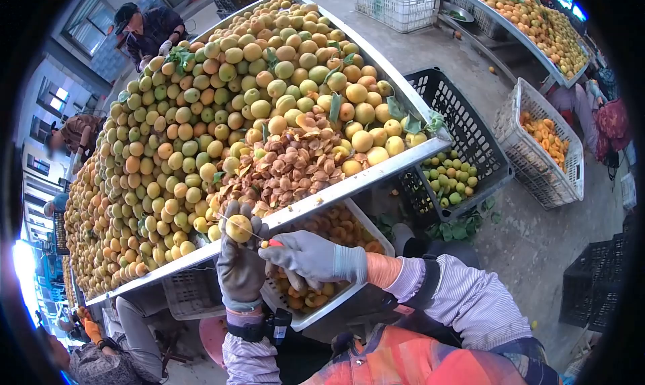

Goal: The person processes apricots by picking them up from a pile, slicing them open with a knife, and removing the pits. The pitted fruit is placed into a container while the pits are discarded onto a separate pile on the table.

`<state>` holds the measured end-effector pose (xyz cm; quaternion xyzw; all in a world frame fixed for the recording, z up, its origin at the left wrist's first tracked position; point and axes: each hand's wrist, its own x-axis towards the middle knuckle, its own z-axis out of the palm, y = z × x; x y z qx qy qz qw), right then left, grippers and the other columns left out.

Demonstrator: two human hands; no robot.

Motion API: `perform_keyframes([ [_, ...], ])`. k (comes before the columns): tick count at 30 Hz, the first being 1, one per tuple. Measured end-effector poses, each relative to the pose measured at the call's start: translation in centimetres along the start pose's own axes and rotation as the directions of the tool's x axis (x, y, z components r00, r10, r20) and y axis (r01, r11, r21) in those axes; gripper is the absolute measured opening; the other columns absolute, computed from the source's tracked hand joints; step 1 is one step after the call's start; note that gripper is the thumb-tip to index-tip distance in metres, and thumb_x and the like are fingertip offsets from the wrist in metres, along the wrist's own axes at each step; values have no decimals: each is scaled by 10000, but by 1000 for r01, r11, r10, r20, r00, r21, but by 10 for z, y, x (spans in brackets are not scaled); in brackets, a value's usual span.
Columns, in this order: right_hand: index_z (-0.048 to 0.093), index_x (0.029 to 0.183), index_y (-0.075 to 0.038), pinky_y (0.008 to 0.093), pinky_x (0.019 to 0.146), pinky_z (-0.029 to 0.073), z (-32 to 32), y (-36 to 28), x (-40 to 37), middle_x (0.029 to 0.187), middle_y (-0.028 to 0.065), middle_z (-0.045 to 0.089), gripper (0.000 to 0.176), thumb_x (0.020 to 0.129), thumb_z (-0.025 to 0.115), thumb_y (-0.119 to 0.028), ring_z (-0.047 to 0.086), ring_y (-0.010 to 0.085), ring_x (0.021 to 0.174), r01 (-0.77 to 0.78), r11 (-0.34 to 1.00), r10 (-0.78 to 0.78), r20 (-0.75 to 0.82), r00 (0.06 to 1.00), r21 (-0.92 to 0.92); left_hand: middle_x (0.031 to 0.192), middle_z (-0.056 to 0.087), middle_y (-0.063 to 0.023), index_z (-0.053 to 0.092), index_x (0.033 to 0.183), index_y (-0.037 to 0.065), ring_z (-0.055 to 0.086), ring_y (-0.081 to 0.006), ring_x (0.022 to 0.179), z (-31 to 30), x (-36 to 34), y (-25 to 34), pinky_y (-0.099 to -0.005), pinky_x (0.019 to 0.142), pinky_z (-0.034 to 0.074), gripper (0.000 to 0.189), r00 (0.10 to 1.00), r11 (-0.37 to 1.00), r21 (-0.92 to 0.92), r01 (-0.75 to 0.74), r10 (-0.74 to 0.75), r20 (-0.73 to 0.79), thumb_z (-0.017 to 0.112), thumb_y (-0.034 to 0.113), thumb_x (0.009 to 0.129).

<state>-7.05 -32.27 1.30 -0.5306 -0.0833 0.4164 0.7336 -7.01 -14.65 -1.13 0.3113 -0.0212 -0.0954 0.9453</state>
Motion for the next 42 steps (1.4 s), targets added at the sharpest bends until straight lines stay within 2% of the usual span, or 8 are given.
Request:
perform_keyframes([
  [7, 545, 897, -61, 211, 365, 384, 3, 40, 19, 680, 16, 556, 426, 900, 488, -483, 502, 71, 445, 227, 972, -233, -152, 960, -61, 1360, 399, -137, 294, 1382, 50, 499, -247, 1151, 7, -3, -13, -422, 1010, 381, 616, 996, 998, 66, 7, -1, -86, 575, 272, 881],
  [13, 534, 891, -61, 212, 344, 367, 0, 11, 7, 512, 14, 502, 506, 893, 432, -556, 480, 87, 386, -8, 996, 4, -53, 999, -91, 1354, 396, -161, 255, 1390, 42, 486, -270, 1164, 19, -3, -9, -402, 988, 388, 688, 998, 971, 238, 14, 1, -63, 562, 383, 878],
  [17, 520, 882, -57, 213, 333, 358, 1, 13, 6, 450, 14, 468, 550, 877, 418, -597, 465, 92, 358, 5, 997, -8, -41, 999, -80, 1314, 434, -173, 233, 1393, 33, 460, -282, 1190, 15, -5, -12, -391, 992, 376, 733, 997, 920, 384, 75, -57, -58, 544, 446, 873],
  [29, 522, 905, -57, 206, 322, 327, 6, 22, 5, 461, 1, 458, 488, 899, 439, -538, 436, 84, 340, 17, 1000, -19, -117, 993, -20, 1230, 519, -142, 336, 1337, 22, 488, -255, 1153, 10, -3, -23, -371, 982, 386, 573, 996, 926, 378, -21, 50, -68, 535, 336, 901],
  [31, 567, 868, -95, 190, 330, 279, 15, 39, 11, 483, -42, 431, 441, 886, 484, -528, 401, 44, 363, 128, 992, -120, -278, 953, 10, 1219, 529, -140, 349, 1337, 32, 498, -263, 1148, 9, -2, -23, -383, 991, 385, 562, 987, 968, 250, 7, 34, -159, 529, 340, 902],
  [33, 538, 922, -61, 207, 329, 329, 12, 41, 12, 473, -11, 455, 391, 924, 461, -444, 453, 68, 370, 195, 981, -188, -175, 966, 23, 1212, 541, -126, 358, 1340, 44, 511, -269, 1140, 5, 1, -21, -402, 1006, 376, 549, 982, 976, 216, -4, 45, -184, 508, 353, 911],
  [35, 536, 935, -59, 211, 325, 332, 12, 27, 6, 480, -4, 467, 379, 925, 467, -432, 462, 71, 374, 5, 1000, -4, -141, 990, 8, 1205, 550, -119, 357, 1346, 53, 513, -277, 1143, 7, -2, -22, -420, 1021, 360, 536, 984, 985, 173, 1, 30, -175, 485, 355, 922],
  [42, 520, 915, -67, 210, 320, 326, 12, 17, 2, 482, 5, 469, 428, 900, 477, -492, 460, 83, 368, -24, 1000, 25, -143, 989, 10, 1197, 548, -147, 333, 1359, 55, 511, -290, 1139, 4, 1, -14, -428, 1007, 359, 575, 992, 963, 266, 38, -4, -128, 494, 382, 914],
])
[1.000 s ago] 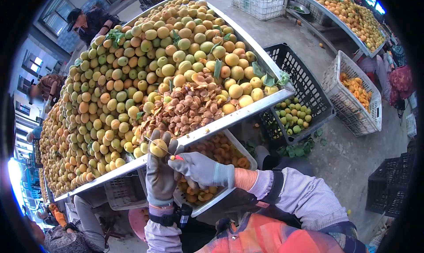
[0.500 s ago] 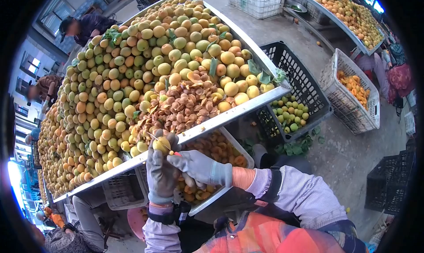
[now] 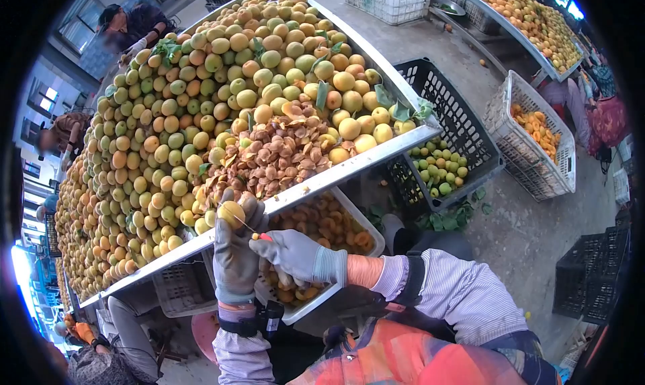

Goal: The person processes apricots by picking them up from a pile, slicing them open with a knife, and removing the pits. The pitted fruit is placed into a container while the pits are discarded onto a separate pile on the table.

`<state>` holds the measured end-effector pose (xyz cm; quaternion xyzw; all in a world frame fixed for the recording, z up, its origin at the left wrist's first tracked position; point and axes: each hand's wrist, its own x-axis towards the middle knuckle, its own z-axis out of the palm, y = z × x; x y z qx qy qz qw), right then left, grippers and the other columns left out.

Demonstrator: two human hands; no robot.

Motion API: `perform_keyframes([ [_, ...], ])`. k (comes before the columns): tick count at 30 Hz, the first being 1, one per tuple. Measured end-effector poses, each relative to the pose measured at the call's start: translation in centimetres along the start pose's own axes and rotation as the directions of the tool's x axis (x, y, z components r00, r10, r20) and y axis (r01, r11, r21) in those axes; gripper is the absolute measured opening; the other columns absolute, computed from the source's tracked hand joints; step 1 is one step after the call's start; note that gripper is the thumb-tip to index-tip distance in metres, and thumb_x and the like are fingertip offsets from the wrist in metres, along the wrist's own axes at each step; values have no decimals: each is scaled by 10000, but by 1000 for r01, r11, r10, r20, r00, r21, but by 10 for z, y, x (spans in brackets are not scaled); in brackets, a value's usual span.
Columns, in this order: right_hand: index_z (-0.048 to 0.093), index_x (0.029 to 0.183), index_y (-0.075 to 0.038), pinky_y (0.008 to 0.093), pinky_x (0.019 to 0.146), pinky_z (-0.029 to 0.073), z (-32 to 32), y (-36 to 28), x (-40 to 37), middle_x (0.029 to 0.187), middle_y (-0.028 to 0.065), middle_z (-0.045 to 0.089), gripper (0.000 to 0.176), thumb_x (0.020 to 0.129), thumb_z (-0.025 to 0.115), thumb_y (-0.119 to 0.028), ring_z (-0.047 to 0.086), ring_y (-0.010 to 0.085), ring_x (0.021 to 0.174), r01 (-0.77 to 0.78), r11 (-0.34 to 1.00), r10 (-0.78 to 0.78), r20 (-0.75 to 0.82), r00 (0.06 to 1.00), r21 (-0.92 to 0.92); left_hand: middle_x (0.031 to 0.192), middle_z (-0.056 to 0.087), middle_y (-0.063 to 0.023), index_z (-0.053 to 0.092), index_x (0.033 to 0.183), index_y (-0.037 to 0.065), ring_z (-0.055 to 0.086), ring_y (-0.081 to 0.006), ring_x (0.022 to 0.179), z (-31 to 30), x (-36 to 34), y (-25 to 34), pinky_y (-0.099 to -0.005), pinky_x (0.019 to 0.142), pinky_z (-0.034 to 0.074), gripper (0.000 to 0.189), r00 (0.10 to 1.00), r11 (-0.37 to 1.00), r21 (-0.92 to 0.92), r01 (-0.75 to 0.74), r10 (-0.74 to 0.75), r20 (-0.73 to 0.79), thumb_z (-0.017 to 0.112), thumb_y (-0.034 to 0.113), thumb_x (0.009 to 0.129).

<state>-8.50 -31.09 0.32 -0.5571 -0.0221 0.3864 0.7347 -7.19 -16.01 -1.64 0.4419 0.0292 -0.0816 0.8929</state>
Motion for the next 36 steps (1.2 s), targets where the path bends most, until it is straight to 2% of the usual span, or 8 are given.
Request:
perform_keyframes([
  [4, 511, 892, -68, 218, 323, 324, -5, 15, 8, 489, 2, 462, 417, 902, 482, -484, 449, 83, 370, -47, 999, 47, 1, 999, -19, 1187, 554, -152, 335, 1355, 49, 517, -288, 1127, -2, 0, -4, -421, 994, 367, 577, 1000, 1000, -16, 21, -21, -16, 474, 400, 919],
  [7, 547, 797, -77, 197, 313, 344, -4, 26, 17, 472, 0, 471, 517, 866, 461, -582, 444, 79, 340, 238, 969, -242, -66, 968, -62, 1200, 547, -143, 338, 1353, 45, 509, -281, 1135, -6, 1, -11, -414, 993, 363, 572, 991, 989, -133, 72, -55, 123, 446, 412, 927],
  [12, 538, 809, -76, 195, 325, 336, -6, 4, 2, 497, -10, 465, 509, 860, 478, -579, 443, 72, 367, -45, 996, 44, -27, 999, -72, 1202, 535, -110, 338, 1341, 41, 513, -247, 1119, 0, -1, -7, -388, 956, 404, 574, 1000, 998, 54, 20, -19, -19, 454, 418, 925],
  [19, 538, 904, -66, 201, 362, 362, -6, 8, 3, 550, -14, 499, 428, 891, 500, -492, 460, 67, 406, -59, 997, 57, -30, 998, -46, 1120, 556, -119, 342, 1322, 12, 538, -243, 1055, 9, -3, -3, -375, 925, 435, 596, 993, 966, 237, -100, 112, -35, 477, 427, 916],
  [23, 538, 900, -52, 214, 406, 375, -4, 43, 22, 595, -15, 511, 392, 906, 508, -443, 471, 59, 450, 263, 956, -277, -107, 955, -132, 1084, 575, -137, 376, 1292, -13, 549, -240, 1010, 3, -5, -12, -380, 898, 445, 604, 992, 993, -58, 107, -110, -65, 440, 460, 922],
  [25, 532, 868, -47, 221, 383, 361, -2, 41, 23, 573, -12, 507, 393, 908, 508, -437, 463, 62, 422, 374, 908, -400, -123, 908, -191, 1051, 596, -131, 408, 1272, -18, 551, -232, 989, -4, -3, -14, -373, 874, 449, 610, 979, 965, -170, 199, -187, 87, 402, 485, 927],
  [33, 560, 972, -50, 231, 416, 377, -9, 31, 17, 558, 0, 499, 373, 912, 511, -415, 485, 64, 461, 80, 996, -82, -73, 994, -31, 1081, 596, -113, 386, 1301, -6, 566, -177, 942, 10, -5, -4, -293, 836, 450, 519, 999, 926, 378, -9, 25, -37, 413, 377, 953],
  [36, 551, 946, -47, 241, 379, 365, -4, 30, 16, 536, -1, 489, 382, 908, 512, -425, 469, 83, 403, 208, 978, -208, -125, 970, -18, 1050, 596, -113, 428, 1253, -24, 566, -162, 915, 12, -4, -6, -274, 809, 460, 506, 997, 921, 385, -51, 72, -40, 415, 383, 952],
])
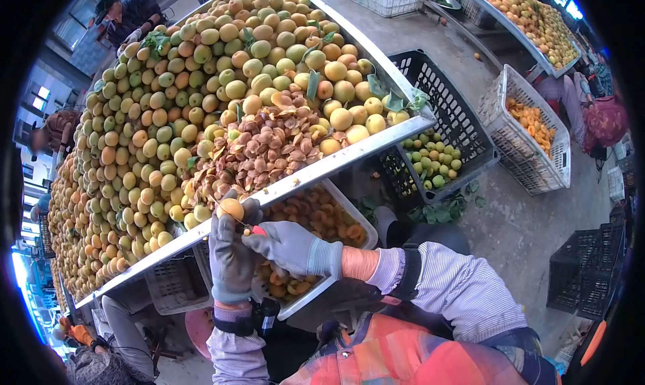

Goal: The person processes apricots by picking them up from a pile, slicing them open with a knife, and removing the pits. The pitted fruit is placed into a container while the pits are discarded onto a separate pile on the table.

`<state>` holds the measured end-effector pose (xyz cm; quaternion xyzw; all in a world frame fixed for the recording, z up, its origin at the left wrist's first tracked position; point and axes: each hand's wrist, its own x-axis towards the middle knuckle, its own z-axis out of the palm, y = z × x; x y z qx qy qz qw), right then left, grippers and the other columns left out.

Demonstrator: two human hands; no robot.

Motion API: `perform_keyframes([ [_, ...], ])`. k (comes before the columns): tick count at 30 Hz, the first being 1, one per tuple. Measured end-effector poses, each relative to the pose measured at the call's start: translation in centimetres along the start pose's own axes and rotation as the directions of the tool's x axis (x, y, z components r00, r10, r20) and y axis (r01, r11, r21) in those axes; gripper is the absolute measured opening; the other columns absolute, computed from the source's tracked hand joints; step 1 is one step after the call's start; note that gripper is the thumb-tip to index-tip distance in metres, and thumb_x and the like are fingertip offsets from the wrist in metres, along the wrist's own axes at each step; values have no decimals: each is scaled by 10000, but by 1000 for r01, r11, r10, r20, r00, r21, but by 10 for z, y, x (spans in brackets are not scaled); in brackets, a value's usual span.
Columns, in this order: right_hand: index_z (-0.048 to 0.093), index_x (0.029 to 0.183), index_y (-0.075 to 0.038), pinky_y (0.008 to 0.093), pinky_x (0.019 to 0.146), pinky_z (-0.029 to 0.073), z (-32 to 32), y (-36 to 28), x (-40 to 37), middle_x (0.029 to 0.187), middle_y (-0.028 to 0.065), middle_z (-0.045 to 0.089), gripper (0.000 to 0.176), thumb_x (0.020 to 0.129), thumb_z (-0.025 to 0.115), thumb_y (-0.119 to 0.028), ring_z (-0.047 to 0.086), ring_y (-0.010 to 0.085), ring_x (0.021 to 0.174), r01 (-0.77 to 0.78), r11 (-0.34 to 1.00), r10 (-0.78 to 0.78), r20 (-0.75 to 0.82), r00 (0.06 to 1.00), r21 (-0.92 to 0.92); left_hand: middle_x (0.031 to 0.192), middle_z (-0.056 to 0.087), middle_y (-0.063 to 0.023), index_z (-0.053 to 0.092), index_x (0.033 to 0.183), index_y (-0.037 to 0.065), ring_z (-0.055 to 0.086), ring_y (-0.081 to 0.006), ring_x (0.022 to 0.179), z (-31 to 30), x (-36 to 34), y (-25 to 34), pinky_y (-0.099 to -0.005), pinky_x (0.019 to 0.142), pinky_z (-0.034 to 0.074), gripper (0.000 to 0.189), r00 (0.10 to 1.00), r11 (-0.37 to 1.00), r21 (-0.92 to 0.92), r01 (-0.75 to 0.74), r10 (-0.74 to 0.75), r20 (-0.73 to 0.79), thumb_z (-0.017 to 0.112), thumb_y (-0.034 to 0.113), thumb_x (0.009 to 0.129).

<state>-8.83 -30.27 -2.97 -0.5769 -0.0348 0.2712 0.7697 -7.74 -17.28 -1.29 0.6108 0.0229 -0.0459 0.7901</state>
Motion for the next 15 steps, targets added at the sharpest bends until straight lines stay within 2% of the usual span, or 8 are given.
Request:
perform_keyframes([
  [1, 551, 946, -47, 241, 379, 365, -1, -1, 0, 536, -1, 489, 382, 908, 512, -425, 469, 83, 403, 0, 1000, 0, 0, 1000, 1, 1037, 597, -114, 445, 1232, -31, 568, -161, 901, 0, 0, -2, -276, 800, 465, 508, 1000, 999, -41, 16, -17, -23, 411, 392, 952],
  [3, 562, 980, -49, 236, 423, 386, -6, -6, -1, 569, 13, 513, 371, 908, 521, -411, 494, 75, 465, -110, 993, 113, 51, 992, -53, 1015, 602, -118, 458, 1204, -35, 573, -163, 890, -5, -1, -7, -279, 796, 469, 502, 999, 995, -94, 46, -47, -11, 399, 397, 956],
  [7, 569, 990, -55, 236, 440, 395, -7, -17, -5, 587, 21, 525, 351, 907, 529, -394, 509, 76, 491, -149, 978, 157, 44, 987, -143, 952, 615, -128, 496, 1117, -43, 592, -171, 841, -14, 3, -17, -284, 787, 477, 491, 991, 961, -244, 131, -129, 24, 348, 402, 971],
  [8, 545, 947, -68, 222, 438, 382, -7, -13, -3, 617, -10, 505, 366, 889, 545, -429, 483, 61, 494, -109, 986, 116, 50, 992, -128, 952, 615, -128, 496, 1117, -43, 592, -171, 841, -13, 3, -17, -284, 787, 477, 491, 992, 961, -245, 130, -128, 24, 348, 402, 971],
  [10, 520, 904, -82, 207, 435, 369, -7, -9, -3, 648, -41, 485, 387, 870, 561, -465, 457, 46, 497, -69, 991, 76, 57, 995, -113, 915, 621, -132, 527, 1046, -45, 603, -176, 808, -8, 3, -11, -282, 777, 483, 506, 997, 993, -100, 67, -71, -42, 309, 407, 978],
  [13, 523, 903, -86, 210, 428, 366, -7, -7, -3, 653, -38, 491, 393, 869, 556, -476, 452, 49, 490, -47, 993, 54, 57, 997, -109, 898, 624, -129, 543, 1021, -50, 606, -172, 802, -5, 3, -10, -279, 766, 488, 549, 988, 984, -139, 109, -123, -94, 287, 433, 976],
  [15, 522, 904, -86, 215, 432, 372, -8, -8, -2, 651, -36, 495, 391, 874, 546, -476, 459, 50, 494, -193, 974, 203, 81, 976, -121, 892, 625, -126, 548, 1016, -50, 605, -171, 801, -5, 3, -7, -278, 763, 489, 557, 987, 984, -130, 125, -137, -90, 287, 440, 974],
])
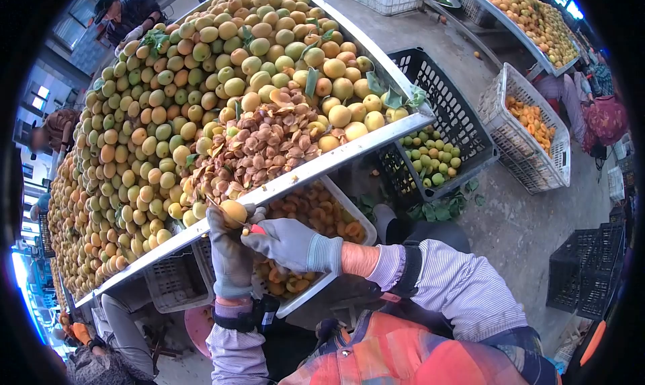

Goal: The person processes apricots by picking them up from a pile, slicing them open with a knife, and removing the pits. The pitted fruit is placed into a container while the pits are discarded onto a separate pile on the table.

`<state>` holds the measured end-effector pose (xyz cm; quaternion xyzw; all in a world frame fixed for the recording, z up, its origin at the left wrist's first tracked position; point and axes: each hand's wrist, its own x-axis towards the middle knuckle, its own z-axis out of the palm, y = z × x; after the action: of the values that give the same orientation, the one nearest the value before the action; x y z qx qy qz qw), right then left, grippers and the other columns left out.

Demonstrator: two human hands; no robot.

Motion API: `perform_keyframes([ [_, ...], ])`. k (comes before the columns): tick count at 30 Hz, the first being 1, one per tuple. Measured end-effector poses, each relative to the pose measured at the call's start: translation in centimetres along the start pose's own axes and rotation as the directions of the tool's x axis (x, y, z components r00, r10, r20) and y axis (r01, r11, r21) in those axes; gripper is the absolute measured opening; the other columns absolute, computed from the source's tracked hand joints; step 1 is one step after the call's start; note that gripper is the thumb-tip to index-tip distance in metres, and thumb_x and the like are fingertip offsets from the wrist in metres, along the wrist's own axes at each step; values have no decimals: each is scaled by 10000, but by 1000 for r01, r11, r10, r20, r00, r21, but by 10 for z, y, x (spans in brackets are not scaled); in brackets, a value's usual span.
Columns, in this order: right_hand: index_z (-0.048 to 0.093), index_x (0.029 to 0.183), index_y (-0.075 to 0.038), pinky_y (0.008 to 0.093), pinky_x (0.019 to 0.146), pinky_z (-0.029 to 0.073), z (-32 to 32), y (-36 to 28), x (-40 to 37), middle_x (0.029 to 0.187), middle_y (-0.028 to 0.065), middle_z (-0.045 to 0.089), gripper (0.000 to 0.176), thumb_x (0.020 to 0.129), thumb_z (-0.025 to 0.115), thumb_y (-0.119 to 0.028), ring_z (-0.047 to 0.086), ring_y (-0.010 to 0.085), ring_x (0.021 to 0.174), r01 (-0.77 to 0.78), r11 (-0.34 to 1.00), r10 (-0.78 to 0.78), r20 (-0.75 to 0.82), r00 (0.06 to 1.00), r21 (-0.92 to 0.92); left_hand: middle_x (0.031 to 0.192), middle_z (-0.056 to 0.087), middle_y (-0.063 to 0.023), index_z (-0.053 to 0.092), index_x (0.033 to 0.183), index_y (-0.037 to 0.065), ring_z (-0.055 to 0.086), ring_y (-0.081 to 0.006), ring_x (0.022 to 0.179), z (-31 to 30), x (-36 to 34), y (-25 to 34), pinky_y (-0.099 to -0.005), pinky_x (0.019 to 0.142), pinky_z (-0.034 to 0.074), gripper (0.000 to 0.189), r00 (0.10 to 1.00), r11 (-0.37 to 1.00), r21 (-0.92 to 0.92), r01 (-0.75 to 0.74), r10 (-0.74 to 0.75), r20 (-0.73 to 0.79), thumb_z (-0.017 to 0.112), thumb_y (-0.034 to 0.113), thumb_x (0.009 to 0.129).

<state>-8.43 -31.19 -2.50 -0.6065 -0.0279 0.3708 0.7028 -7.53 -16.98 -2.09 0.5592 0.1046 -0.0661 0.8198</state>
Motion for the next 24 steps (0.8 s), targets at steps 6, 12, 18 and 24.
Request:
perform_keyframes([
  [6, 524, 912, -63, 239, 358, 365, 3, -5, -1, 548, 2, 491, 354, 904, 518, -417, 484, 90, 406, 73, 997, -72, -60, 996, 4, 913, 627, -113, 528, 1081, -26, 598, -160, 784, 6, -5, 6, -269, 748, 488, 522, 998, 999, -2, 44, -44, 42, 312, 437, 971],
  [12, 514, 913, -80, 234, 334, 359, -3, 7, 7, 538, -1, 477, 360, 904, 504, -440, 485, 95, 396, 13, 995, -11, -25, 1000, 97, 939, 626, -96, 495, 1133, -5, 577, -120, 770, 9, -2, 4, -232, 709, 474, 428, 992, 985, 129, -114, 104, 77, 372, 371, 971],
  [18, 538, 950, -69, 231, 371, 357, 1, 14, 9, 547, -10, 472, 397, 901, 502, -461, 470, 79, 420, 115, 989, -112, -47, 993, 89, 948, 626, -115, 496, 1122, -12, 583, -169, 852, -3, 0, -3, -274, 795, 461, 420, 994, 996, 81, -35, 26, 103, 381, 362, 970],
  [24, 534, 978, -56, 208, 448, 388, 5, 6, 2, 642, -32, 481, 350, 901, 541, -398, 478, 48, 500, 74, 997, -75, -67, 995, -8, 1013, 619, -168, 473, 1161, -24, 594, -233, 909, -8, 2, -11, -342, 856, 471, 537, 988, 988, -120, 97, -81, 134, 290, 443, 970],
])
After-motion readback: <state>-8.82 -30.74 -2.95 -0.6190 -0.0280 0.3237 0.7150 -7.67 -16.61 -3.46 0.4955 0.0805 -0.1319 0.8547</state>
